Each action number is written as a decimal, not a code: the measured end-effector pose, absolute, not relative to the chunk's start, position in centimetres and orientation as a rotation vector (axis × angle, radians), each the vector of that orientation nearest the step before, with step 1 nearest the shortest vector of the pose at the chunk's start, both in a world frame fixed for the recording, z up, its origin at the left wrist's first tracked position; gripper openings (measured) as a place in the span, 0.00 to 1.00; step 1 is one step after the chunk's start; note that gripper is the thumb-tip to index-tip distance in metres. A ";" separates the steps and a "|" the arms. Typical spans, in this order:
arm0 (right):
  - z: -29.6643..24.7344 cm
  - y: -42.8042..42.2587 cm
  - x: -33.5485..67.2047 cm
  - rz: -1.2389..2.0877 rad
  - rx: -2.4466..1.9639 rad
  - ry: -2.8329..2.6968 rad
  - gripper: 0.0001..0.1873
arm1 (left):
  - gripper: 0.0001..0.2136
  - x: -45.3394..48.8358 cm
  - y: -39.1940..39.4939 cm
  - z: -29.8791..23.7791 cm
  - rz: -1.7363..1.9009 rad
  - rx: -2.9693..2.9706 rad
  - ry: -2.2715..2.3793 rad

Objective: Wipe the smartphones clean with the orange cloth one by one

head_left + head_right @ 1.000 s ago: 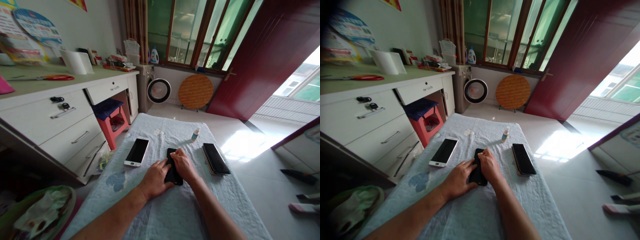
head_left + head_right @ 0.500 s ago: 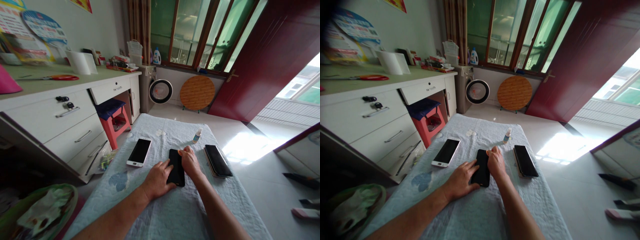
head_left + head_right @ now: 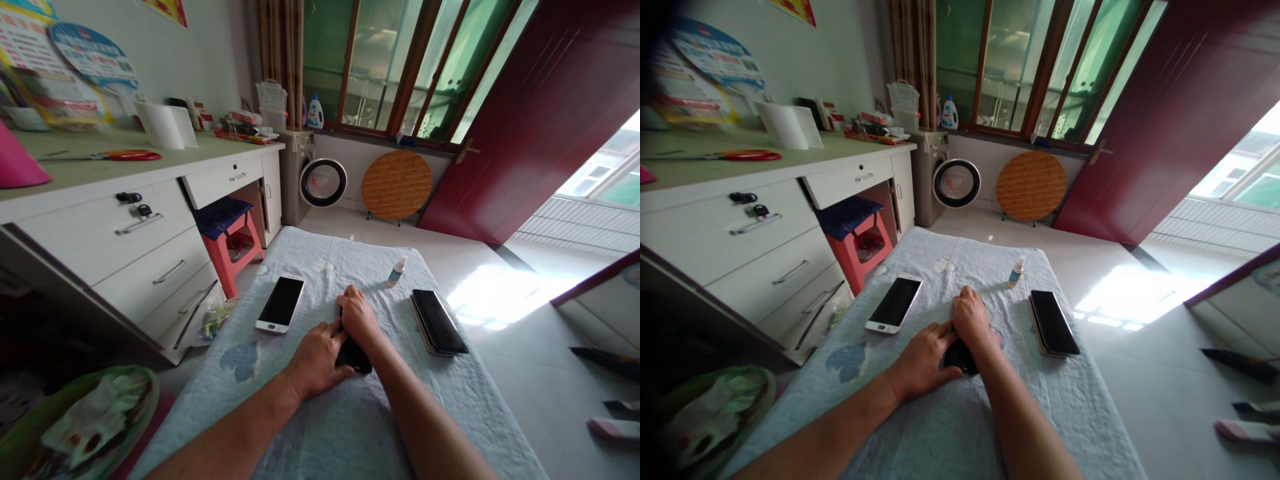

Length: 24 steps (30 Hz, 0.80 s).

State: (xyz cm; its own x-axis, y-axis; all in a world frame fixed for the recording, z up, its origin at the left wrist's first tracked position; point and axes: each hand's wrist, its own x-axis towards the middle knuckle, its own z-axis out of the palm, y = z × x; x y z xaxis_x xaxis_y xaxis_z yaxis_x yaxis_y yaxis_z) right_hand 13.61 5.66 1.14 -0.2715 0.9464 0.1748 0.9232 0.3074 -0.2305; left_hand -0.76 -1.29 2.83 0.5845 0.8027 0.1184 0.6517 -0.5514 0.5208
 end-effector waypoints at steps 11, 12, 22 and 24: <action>1.2 5.4 18.1 0.150 -1.709 -2.197 0.16 | 0.30 -0.3 -1.7 2.2 0.458 2.446 1.291; 1.1 5.4 18.6 0.147 -1.714 -2.181 0.16 | 0.30 -0.3 -1.7 2.2 0.460 2.451 1.292; 0.2 4.7 18.5 0.109 -1.818 -2.019 0.16 | 0.31 -0.2 -1.6 1.9 0.436 2.465 1.304; 0.2 4.7 18.2 0.113 -1.780 -2.047 0.15 | 0.31 -0.2 -1.6 1.8 0.438 2.461 1.293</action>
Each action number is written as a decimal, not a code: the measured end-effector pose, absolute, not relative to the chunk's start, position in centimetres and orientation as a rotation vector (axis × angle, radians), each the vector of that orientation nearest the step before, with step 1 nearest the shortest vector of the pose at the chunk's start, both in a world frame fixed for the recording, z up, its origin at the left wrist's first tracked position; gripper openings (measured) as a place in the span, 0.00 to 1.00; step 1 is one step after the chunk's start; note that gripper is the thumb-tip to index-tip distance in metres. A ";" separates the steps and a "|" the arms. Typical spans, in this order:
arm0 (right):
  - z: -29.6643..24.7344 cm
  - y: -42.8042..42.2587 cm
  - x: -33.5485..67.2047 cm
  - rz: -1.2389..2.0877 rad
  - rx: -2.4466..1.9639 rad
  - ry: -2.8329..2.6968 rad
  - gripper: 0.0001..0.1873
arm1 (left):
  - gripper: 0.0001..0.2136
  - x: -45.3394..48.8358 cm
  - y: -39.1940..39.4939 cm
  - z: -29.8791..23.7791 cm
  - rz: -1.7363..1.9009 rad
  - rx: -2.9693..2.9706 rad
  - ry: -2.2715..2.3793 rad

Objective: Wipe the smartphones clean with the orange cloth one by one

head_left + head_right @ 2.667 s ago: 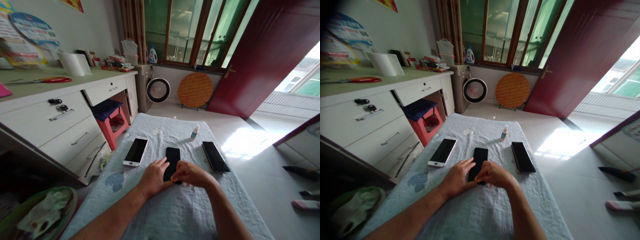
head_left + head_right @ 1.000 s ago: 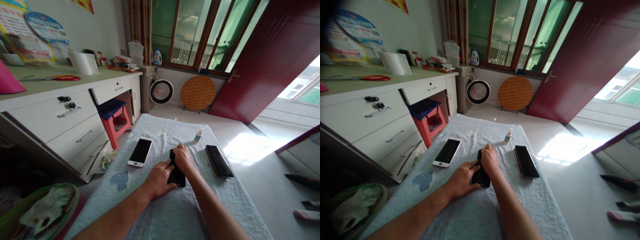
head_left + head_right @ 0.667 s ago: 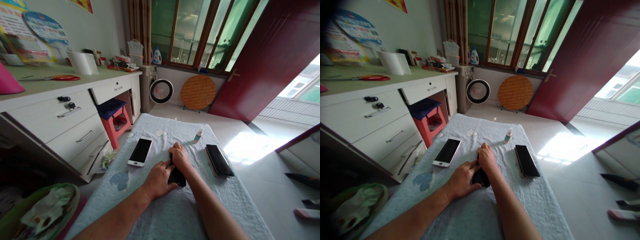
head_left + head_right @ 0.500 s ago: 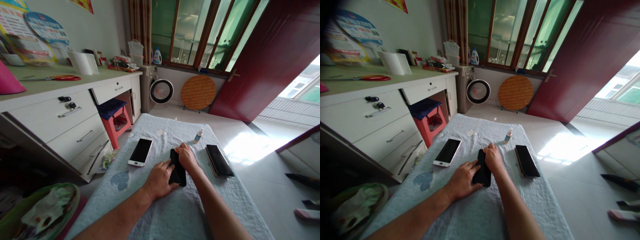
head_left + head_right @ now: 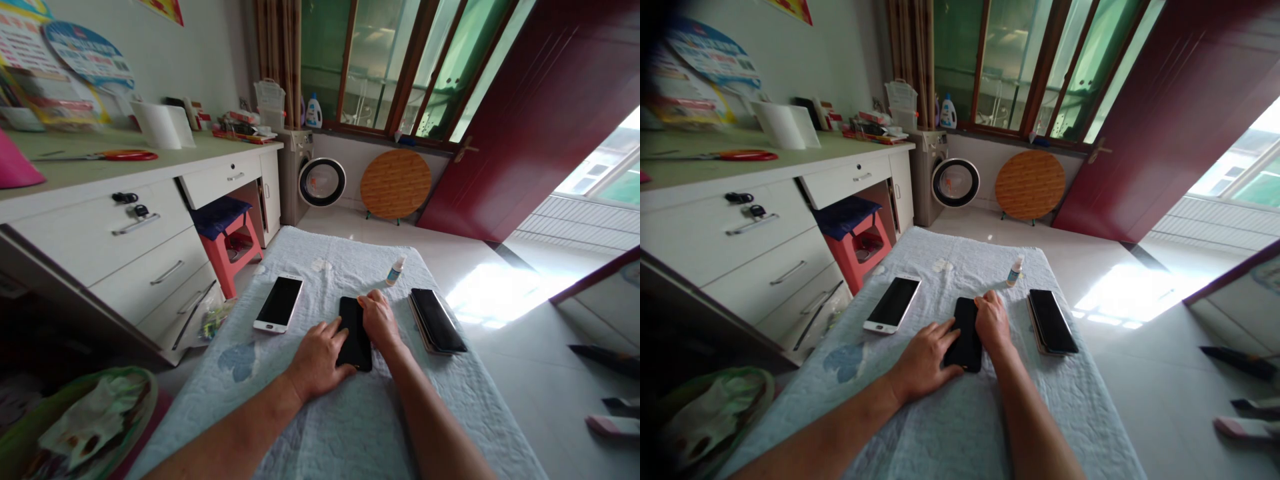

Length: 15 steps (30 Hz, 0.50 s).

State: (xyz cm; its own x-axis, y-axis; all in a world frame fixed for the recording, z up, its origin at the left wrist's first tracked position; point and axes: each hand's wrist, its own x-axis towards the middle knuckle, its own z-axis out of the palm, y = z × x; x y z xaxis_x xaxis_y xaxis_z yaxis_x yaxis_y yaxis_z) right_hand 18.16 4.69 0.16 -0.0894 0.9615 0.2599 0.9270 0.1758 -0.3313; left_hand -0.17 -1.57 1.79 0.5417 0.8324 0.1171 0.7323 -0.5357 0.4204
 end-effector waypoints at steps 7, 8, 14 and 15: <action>1.0 4.0 17.2 0.223 -1.532 -2.177 0.15 | 0.27 -0.2 -1.6 2.1 0.488 2.429 1.279; 1.3 3.7 17.1 0.266 -1.492 -2.194 0.16 | 0.26 -0.2 -1.6 2.2 0.508 2.420 1.278; 2.6 2.6 17.9 0.555 -1.278 -2.323 0.20 | 0.26 -0.2 -1.7 2.4 0.555 2.395 1.299; 2.6 2.6 18.1 0.573 -1.271 -2.327 0.20 | 0.26 -0.2 -1.7 2.4 0.545 2.400 1.299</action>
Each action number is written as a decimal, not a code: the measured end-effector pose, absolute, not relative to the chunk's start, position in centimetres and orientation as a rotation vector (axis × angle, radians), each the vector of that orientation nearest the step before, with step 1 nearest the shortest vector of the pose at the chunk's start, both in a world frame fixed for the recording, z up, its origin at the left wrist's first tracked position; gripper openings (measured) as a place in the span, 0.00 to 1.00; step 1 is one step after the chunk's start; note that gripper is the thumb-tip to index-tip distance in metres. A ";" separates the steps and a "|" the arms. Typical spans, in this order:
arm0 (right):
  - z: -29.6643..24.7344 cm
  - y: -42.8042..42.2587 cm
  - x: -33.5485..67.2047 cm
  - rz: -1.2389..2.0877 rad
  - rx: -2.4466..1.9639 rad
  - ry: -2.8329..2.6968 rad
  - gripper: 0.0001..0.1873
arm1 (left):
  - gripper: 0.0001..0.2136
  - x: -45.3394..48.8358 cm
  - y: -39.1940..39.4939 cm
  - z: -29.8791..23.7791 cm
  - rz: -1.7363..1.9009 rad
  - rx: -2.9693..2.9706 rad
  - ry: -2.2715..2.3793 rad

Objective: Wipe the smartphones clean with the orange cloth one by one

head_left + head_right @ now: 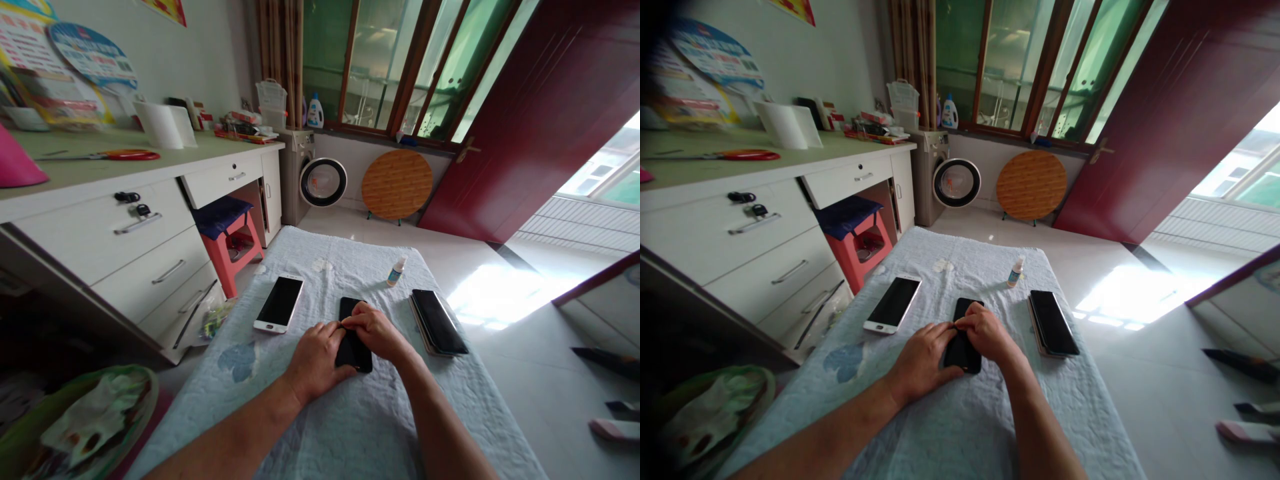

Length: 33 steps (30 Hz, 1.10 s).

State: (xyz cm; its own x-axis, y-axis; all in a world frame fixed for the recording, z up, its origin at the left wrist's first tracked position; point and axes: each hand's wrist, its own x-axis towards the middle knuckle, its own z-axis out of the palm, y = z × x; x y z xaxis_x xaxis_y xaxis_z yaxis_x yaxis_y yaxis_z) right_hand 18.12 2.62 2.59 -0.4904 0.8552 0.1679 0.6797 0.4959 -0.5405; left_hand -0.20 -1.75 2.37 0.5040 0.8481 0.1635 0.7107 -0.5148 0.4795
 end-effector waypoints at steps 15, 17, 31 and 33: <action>-0.2 4.7 20.0 0.220 -1.720 -1.946 0.16 | 0.27 -0.2 -2.1 2.0 0.497 2.514 1.331; -0.3 5.0 19.7 0.178 -1.735 -1.957 0.16 | 0.27 -0.2 -2.0 1.8 0.500 2.514 1.327; 1.0 4.8 15.9 0.163 -1.472 -2.284 0.17 | 0.28 -0.2 -2.0 2.0 0.457 2.525 1.267; 1.0 4.9 16.2 0.164 -1.459 -2.299 0.18 | 0.27 -0.2 -2.1 2.0 0.450 2.534 1.273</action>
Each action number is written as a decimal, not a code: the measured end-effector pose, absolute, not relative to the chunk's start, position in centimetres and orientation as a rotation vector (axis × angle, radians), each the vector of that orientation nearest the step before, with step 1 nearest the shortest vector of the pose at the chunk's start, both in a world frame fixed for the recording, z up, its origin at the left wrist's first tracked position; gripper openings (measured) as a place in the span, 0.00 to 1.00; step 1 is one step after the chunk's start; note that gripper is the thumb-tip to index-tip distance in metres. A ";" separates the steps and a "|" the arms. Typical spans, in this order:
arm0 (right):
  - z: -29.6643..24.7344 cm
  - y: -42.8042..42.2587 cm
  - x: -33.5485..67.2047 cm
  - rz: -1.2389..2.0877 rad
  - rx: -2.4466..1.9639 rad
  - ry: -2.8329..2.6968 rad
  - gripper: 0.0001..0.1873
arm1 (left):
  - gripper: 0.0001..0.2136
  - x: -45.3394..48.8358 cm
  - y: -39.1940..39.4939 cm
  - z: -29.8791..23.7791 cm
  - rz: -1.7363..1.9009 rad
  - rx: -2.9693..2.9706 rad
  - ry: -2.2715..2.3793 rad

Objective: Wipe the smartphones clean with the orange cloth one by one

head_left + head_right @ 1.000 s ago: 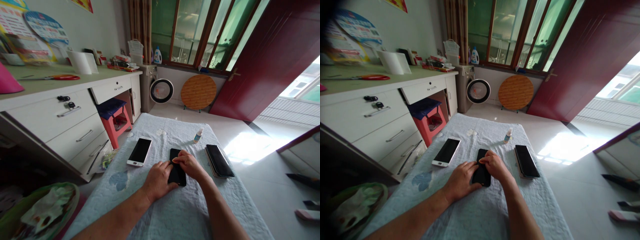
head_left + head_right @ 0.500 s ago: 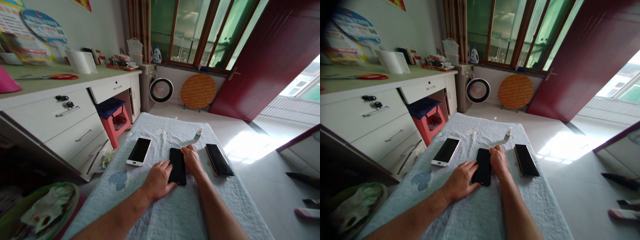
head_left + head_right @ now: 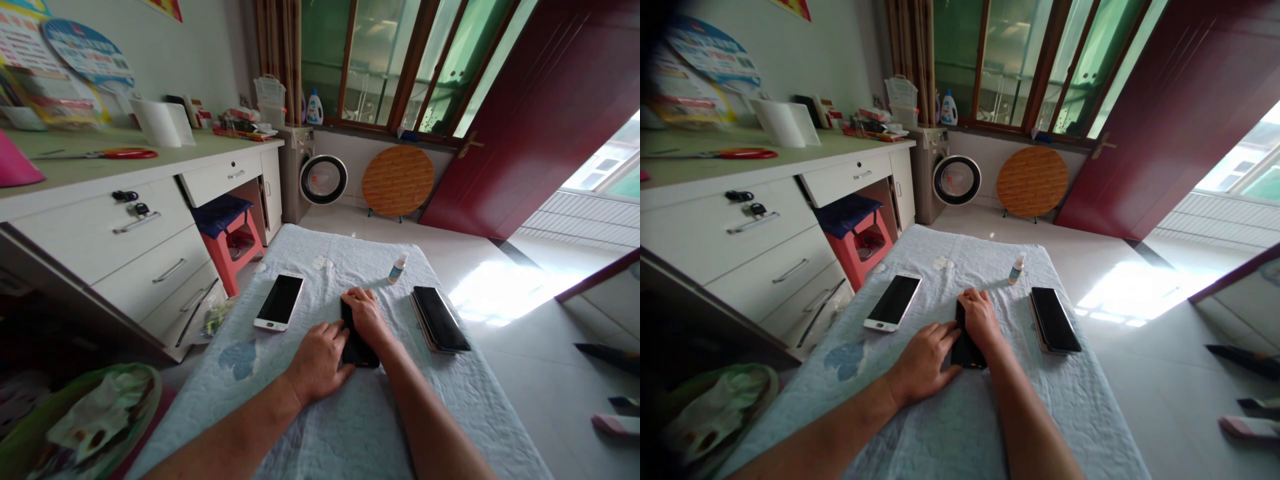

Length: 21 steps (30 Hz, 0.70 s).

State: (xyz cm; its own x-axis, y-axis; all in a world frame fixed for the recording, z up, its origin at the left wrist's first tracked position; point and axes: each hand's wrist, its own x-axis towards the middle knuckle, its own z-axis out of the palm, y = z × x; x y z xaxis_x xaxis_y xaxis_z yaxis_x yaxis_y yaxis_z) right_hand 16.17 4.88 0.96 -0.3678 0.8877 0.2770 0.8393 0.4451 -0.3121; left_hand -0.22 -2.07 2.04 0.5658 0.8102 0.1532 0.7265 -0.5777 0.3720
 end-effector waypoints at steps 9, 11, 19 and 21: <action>0.5 4.9 18.9 0.056 -1.604 -2.101 0.17 | 0.28 -0.2 -2.1 1.7 0.454 2.524 1.279; 0.7 4.7 19.3 0.030 -1.648 -2.062 0.16 | 0.28 -0.3 -2.0 1.7 0.454 2.528 1.271; 0.7 4.9 18.0 0.062 -1.635 -2.070 0.16 | 0.27 -0.6 -1.6 2.1 0.401 2.526 1.233; 0.6 5.0 17.2 0.105 -1.571 -2.135 0.17 | 0.26 -0.6 -1.6 2.3 0.405 2.507 1.232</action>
